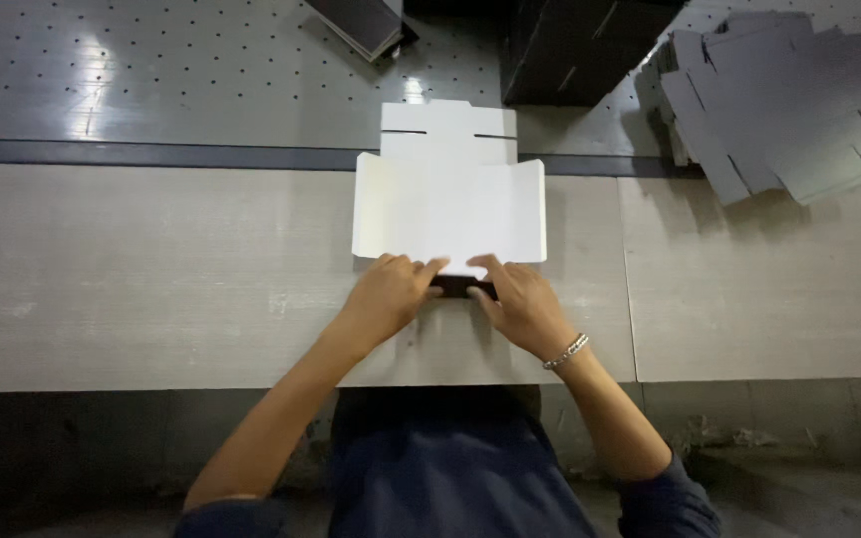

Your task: The person folds flat white cardboard pieces into small rectangular boxes on a workbench. They fold the side flaps, tuck them in, and then place the completed boxes into a stack. The process is repeated for several pieces.

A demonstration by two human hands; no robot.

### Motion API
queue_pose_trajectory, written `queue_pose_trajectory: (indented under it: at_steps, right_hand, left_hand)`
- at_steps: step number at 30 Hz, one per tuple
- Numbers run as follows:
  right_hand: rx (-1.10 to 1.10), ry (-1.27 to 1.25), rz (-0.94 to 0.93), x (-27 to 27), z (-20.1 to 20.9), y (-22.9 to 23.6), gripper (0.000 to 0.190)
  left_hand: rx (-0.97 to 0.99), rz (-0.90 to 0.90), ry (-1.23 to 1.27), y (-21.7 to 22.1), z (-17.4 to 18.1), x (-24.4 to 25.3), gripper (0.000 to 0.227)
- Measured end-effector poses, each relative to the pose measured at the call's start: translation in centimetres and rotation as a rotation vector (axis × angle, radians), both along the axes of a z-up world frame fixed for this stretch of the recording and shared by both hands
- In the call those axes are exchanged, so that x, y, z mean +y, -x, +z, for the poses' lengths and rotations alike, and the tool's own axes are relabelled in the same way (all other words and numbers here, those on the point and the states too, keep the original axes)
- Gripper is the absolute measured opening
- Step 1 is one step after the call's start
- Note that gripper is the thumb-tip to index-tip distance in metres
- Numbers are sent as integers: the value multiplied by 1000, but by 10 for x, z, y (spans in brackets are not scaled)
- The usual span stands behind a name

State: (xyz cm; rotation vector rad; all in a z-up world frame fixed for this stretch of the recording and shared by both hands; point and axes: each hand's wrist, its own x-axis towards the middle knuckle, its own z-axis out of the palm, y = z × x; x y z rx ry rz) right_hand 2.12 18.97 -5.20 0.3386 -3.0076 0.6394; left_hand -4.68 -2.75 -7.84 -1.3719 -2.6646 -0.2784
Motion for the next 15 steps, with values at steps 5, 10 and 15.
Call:
queue_pose_trajectory:
  at_steps: [5,10,15]
  right_hand:
    - [-16,-266,-130,0,-22,19,46]
    - [-82,-186,-77,-3,-13,15,39]
    - [17,-329,-18,-5,-32,4,51]
  left_hand:
    - [-38,-3,-38,26,-12,16,54]
    - [-129,-72,-100,22,-35,3,22]
    - [-123,-131,14,-5,-40,-16,96]
